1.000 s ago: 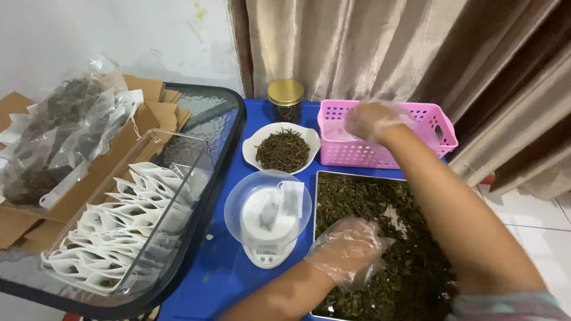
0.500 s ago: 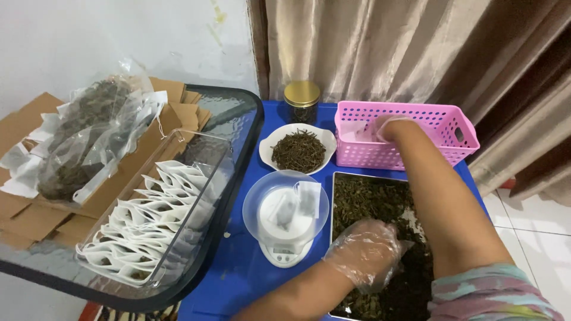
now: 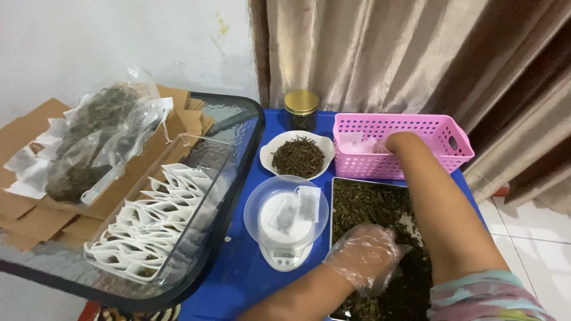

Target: Filling small tea bags with dried tea leaves from a tray and weighing them on a scale.

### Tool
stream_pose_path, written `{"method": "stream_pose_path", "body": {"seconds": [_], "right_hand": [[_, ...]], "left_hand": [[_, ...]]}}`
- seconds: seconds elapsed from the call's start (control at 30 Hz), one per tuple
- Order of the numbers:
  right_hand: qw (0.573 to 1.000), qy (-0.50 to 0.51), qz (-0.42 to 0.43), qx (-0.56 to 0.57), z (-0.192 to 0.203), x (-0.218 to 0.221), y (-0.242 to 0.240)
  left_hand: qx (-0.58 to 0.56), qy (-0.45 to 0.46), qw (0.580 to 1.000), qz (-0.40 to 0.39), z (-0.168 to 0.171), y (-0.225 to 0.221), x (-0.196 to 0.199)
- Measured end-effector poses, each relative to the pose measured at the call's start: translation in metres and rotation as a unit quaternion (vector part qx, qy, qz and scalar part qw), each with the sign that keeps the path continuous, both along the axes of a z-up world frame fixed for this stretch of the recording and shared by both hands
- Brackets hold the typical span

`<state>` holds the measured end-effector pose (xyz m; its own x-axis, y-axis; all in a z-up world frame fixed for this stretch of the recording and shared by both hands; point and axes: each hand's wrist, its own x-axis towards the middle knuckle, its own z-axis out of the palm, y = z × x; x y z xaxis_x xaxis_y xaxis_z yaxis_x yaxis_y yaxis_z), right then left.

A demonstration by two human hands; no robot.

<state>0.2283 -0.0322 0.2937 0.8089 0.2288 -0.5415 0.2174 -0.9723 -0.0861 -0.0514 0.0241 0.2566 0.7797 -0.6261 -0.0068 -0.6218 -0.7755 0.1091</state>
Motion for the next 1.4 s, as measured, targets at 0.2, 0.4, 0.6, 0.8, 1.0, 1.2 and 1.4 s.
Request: {"method": "stream_pose_path", "body": {"seconds": [0.2,0.4,0.6,0.8,1.0,1.2,1.4], "right_hand": [[0.997,0.023,-0.024,0.070,-0.038,0.033,-0.014],[0.990,-0.001,0.003,0.141,0.016,-0.004,-0.015],[0.943,-0.036,-0.097,0.315,0.059,-0.042,-0.046],[0.848,-0.052,-0.037,0.525,0.031,-0.068,-0.099],[0.788,-0.178,-0.109,0.579,-0.003,-0.077,-0.117],[0.741,-0.262,-0.164,0.596,-0.015,-0.041,-0.112],[0.804,-0.274,-0.180,0.495,-0.008,-0.053,-0.099]], "left_hand": [[0.001,-0.014,1.000,-0.003,0.000,0.000,0.001],[0.009,0.024,1.000,0.012,-0.005,-0.001,0.004],[0.049,0.038,0.998,-0.023,-0.006,0.000,0.007],[-0.020,0.042,0.999,0.024,-0.014,0.001,0.009],[-0.049,0.032,0.998,0.021,-0.061,-0.010,0.031],[-0.156,0.206,0.950,0.174,-0.040,-0.013,0.030],[-0.252,0.242,0.894,0.280,-0.044,-0.014,0.027]]}}
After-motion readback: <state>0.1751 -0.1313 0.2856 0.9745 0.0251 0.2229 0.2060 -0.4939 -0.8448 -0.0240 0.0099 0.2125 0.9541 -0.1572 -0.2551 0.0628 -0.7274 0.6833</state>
